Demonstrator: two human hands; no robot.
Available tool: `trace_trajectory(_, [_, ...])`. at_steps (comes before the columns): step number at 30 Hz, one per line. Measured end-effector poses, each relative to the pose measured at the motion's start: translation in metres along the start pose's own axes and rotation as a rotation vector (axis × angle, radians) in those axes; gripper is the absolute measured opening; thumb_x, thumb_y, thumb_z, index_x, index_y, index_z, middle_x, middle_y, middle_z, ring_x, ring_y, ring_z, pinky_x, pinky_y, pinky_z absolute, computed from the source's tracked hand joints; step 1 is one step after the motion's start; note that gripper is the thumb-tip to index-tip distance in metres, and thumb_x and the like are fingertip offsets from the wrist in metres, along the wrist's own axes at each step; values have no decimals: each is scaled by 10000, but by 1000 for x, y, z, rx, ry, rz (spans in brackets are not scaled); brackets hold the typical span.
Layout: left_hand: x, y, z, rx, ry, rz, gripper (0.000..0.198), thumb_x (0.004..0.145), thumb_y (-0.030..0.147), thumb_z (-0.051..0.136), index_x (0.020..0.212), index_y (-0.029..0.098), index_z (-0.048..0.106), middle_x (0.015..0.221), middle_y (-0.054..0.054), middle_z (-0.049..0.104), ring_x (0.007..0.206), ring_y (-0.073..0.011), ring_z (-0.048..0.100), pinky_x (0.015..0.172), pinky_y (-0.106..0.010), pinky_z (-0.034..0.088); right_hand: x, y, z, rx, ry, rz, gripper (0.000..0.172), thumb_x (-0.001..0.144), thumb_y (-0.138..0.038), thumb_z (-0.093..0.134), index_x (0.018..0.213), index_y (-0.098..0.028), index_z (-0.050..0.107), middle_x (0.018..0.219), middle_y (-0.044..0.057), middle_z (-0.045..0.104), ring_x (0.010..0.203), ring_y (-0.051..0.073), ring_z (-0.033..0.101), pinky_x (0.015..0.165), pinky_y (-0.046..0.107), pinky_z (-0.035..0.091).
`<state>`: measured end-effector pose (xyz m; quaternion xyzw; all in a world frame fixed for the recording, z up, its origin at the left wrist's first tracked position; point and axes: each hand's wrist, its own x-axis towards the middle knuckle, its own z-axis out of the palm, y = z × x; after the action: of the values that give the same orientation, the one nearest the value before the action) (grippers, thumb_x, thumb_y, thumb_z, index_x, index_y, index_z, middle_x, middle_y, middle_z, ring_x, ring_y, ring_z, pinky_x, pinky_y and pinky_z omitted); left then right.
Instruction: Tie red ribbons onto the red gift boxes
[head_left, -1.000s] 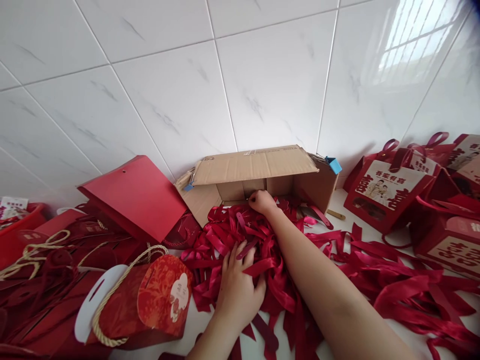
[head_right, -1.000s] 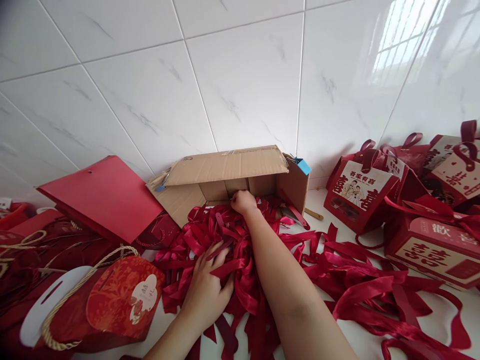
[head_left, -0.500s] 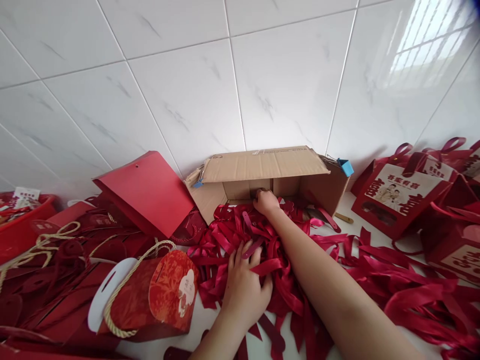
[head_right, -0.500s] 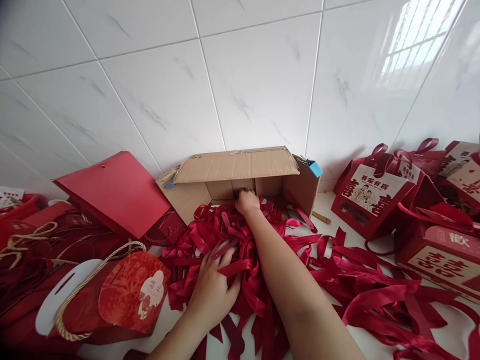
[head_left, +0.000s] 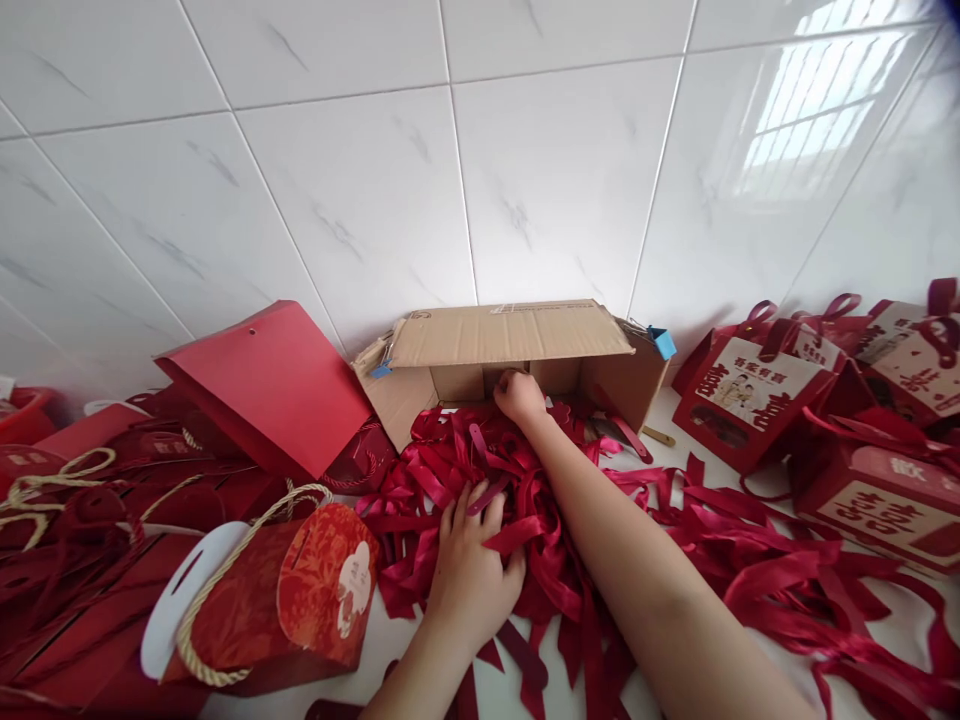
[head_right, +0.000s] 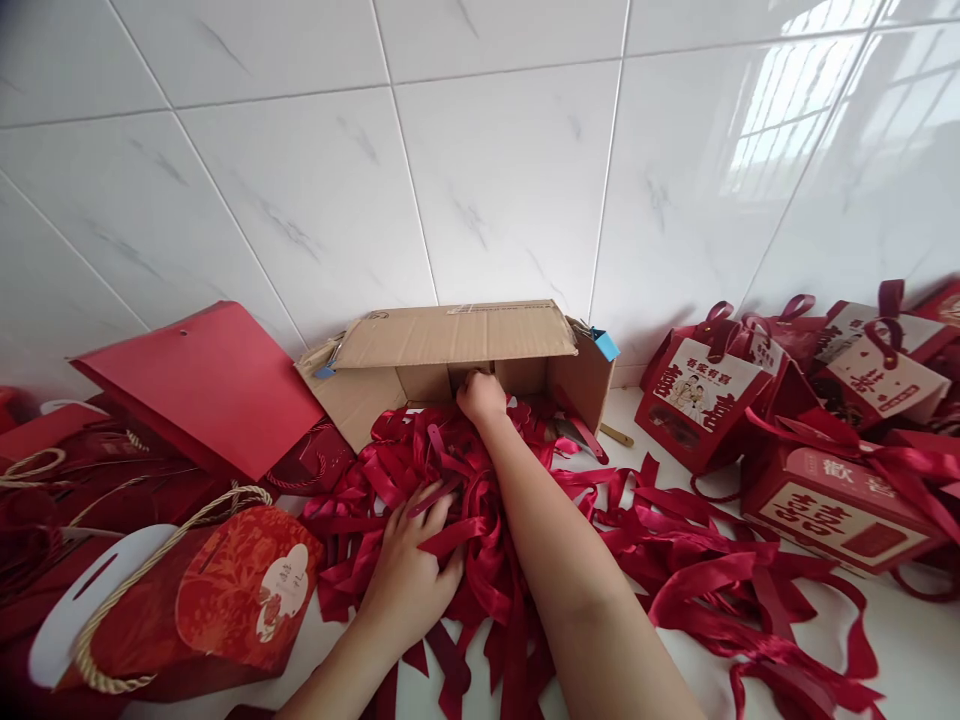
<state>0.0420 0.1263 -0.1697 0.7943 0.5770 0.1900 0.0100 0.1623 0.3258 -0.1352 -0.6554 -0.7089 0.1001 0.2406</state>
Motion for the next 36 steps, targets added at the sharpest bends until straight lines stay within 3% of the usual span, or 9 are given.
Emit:
trace_trajectory(8, [2, -4, 1, 67, 37, 27, 451, 786, 230, 517, 1219, 123, 580, 1320, -169, 552, 1301, -321, 439, 1099, -471, 349, -37, -24, -44, 28, -70, -92, 239, 914, -328, 555, 1070, -155, 607, 1085, 69, 622, 955, 179, 614, 830, 376, 522])
trace_trajectory(16, [8, -6, -1, -2, 106, 83, 355, 797, 229, 499, 1118, 138, 621, 1250, -186, 600, 1251, -345, 486, 1048, -514, 367, -118, 47, -106, 98, 40, -59, 185, 897, -294, 583, 954, -124, 627, 932, 35, 650, 865, 155, 626, 800, 352, 528])
trace_trajectory(21, [15, -10, 0, -53, 129, 96, 329, 794, 266, 482, 1077, 173, 620, 1235, -155, 617, 1214, -326, 521, 1039, -504, 381, -214, 133, -163, 143, 248, 93, 321, 911, -331, 558, 1174, -146, 555, 1152, 85, 588, 969, 195, 608, 815, 392, 532])
trace_trajectory(25, [20, -16, -1, -107, 125, 106, 335, 789, 314, 458, 1064, 193, 607, 1180, -118, 645, 1151, -286, 571, 1014, -440, 426, -339, 255, -244, 122, 565, 247, 297, 923, -327, 536, 1179, -176, 560, 1203, 90, 569, 1007, 195, 592, 854, 399, 518])
trace_trajectory(26, [21, -17, -2, -123, 124, 106, 340, 790, 334, 451, 1063, 200, 603, 1174, -108, 646, 1147, -274, 574, 1008, -420, 436, -366, 288, -259, 108, 620, 290, 218, 932, -324, 522, 1127, -257, 594, 1216, 70, 569, 1025, 170, 583, 866, 336, 506])
trace_trajectory(28, [22, -17, -3, -146, 128, 93, 351, 785, 372, 444, 1057, 212, 597, 1166, -95, 645, 1139, -263, 581, 994, -400, 451, -402, 347, -276, 75, 718, 351, 210, 925, -360, 528, 1063, -225, 611, 1133, 65, 602, 1010, 176, 590, 867, 352, 496])
trace_trajectory(30, [22, -16, -5, -157, 136, 71, 361, 774, 399, 445, 1039, 210, 601, 1176, -99, 637, 1147, -266, 577, 995, -403, 450, -416, 393, -275, 63, 759, 372, 298, 919, -436, 484, 725, -241, 600, 753, 54, 600, 1007, 207, 599, 1001, 457, 411])
trace_trajectory(32, [23, -13, -9, -157, 138, 53, 362, 759, 409, 447, 1004, 200, 613, 1181, -107, 638, 1149, -269, 579, 1001, -405, 444, -417, 421, -266, 68, 772, 367, 445, 886, -519, 433, 507, -285, 439, 499, 49, 407, 1037, 244, 591, 1114, 536, 252])
trace_trajectory(36, [29, -10, -37, -134, 105, 32, 349, 689, 426, 546, 944, 214, 655, 1073, -51, 709, 1010, -236, 653, 878, -323, 512, -414, 445, -253, 120, 784, 330, 472, 787, -647, 401, 446, -324, 355, 437, 54, 277, 1131, 276, 540, 1175, 546, 39])
